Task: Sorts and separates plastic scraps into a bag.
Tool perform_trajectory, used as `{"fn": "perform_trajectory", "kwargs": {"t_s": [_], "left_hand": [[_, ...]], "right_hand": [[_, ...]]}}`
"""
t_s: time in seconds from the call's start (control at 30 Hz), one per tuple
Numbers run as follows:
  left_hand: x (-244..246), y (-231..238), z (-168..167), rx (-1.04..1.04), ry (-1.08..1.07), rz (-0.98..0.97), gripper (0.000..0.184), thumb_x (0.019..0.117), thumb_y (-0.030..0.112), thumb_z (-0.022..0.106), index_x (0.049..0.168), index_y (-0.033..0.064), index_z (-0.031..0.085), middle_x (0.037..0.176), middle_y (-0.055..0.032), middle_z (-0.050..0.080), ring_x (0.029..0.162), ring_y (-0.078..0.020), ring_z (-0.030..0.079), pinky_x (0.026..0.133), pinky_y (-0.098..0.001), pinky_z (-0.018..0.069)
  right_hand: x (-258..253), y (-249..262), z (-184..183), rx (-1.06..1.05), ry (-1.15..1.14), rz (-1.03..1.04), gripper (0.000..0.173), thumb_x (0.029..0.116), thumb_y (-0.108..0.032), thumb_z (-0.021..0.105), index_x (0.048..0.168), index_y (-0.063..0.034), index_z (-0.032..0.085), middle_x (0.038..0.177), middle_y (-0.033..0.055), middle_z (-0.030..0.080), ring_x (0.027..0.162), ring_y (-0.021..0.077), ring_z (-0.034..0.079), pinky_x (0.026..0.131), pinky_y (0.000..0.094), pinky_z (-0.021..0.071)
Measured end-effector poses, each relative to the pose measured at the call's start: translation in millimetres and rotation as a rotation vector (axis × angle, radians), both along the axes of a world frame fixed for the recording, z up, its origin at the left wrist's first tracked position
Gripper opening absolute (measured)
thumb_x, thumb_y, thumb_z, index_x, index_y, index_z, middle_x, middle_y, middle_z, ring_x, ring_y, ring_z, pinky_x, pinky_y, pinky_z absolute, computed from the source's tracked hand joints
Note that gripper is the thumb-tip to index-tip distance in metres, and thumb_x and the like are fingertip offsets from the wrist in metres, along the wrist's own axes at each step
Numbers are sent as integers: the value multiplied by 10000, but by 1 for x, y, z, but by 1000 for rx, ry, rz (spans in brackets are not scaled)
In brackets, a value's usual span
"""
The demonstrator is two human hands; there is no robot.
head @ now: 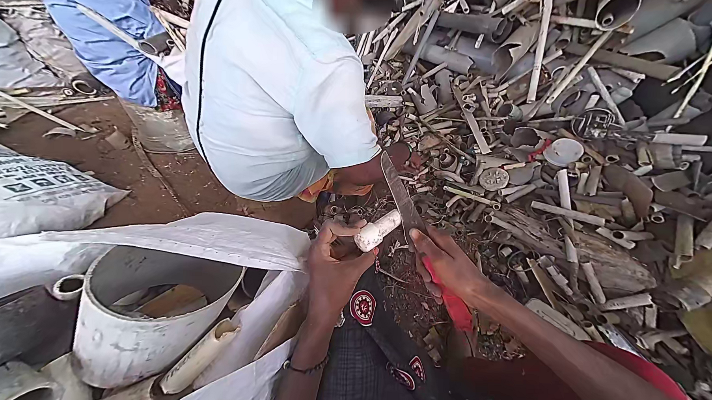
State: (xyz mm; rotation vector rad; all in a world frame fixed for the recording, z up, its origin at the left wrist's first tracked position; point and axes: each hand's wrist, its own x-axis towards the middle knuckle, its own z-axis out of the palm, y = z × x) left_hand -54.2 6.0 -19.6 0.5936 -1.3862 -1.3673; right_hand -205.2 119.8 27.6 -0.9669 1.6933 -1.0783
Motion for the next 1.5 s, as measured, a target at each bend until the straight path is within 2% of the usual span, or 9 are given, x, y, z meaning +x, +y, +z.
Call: {"fn": "perform_trajectory", "kwargs": {"t_s": [0.1, 0.27, 0.33, 0.5, 0.63, 0.83, 1.13, 1.37, 1.5], "left_hand": [[1, -1, -2, -24, -16, 11, 493, 591, -202, 768, 1009, -17, 583, 1111, -108, 736, 956, -161, 753, 732, -284, 658], [3, 1, 1, -7, -5, -24, 510, 598, -204, 775, 1020, -5, 569, 1111, -99, 736, 969, -164, 754, 740, -289, 661], [3, 0, -1, 17, 17, -11, 528, 586, -202, 772, 1039, -12, 578, 1104, -104, 737, 944, -171, 754, 727, -293, 659], [1, -1, 0, 17, -15, -8, 531, 598, -148, 842, 1031, -10, 567, 1112, -120, 725, 957, -175, 754, 718, -291, 663], [2, 0, -2, -89, -51, -43, 522, 624, -40, 906, 1045, -27, 597, 1094, -115, 710, 877, -177, 759, 698, -302, 673], [4, -1, -8, -312, -45, -253, 513, 630, 116, 960, 1091, 20, 758, 1081, -54, 694, 867, -82, 723, 728, -219, 648], [6, -8, -13, -495, -27, -521, 358, 791, 170, 883, 1132, 112, 792, 1132, -41, 705, 1077, -71, 648, 898, -207, 568], [9, -2, -9, -279, -66, -492, 118, 873, 79, 796, 978, 27, 793, 900, -14, 727, 720, -38, 700, 647, -193, 622], [7, 1, -1, -155, -161, -301, 135, 959, 47, 677, 1059, -22, 734, 951, -48, 764, 764, -105, 753, 696, -264, 659]], "right_hand": [[3, 1, -9, 29, 95, 38, 368, 1127, -329, 322, 1307, -48, 478, 645, 5, 462, 423, 107, 477, 412, 268, 468], [-5, -3, -3, 22, 0, -78, 313, 1136, -328, 316, 1157, -68, 489, 568, -12, 434, 375, 98, 452, 367, 248, 453], [-1, 1, -15, 51, 43, 13, 324, 1126, -326, 340, 1234, -61, 493, 609, 3, 444, 400, 121, 461, 393, 282, 463], [10, 3, -28, 122, 81, 28, 369, 1051, -283, 571, 1337, -63, 494, 681, 26, 500, 438, 125, 493, 430, 294, 482], [-12, -8, -11, -9, -331, -378, 75, 1034, -126, 551, 1086, -86, 513, 525, -10, 437, 356, 93, 447, 346, 247, 452], [-15, -6, -3, 132, -489, -77, 318, 1101, -416, 411, 1140, -151, 582, 698, 25, 668, 375, 52, 471, 355, 188, 419], [2, -7, -8, 118, -476, -279, 115, 1079, -183, 492, 1101, -109, 577, 645, 41, 578, 407, 97, 518, 369, 230, 479], [4, -5, -13, 184, -482, -307, 97, 1078, -189, 522, 1101, -107, 567, 644, 33, 557, 415, 88, 498, 382, 221, 468], [3, -5, -9, 145, -458, -315, 116, 1055, -166, 562, 1148, -98, 553, 669, 50, 567, 423, 101, 515, 381, 232, 477]]}}
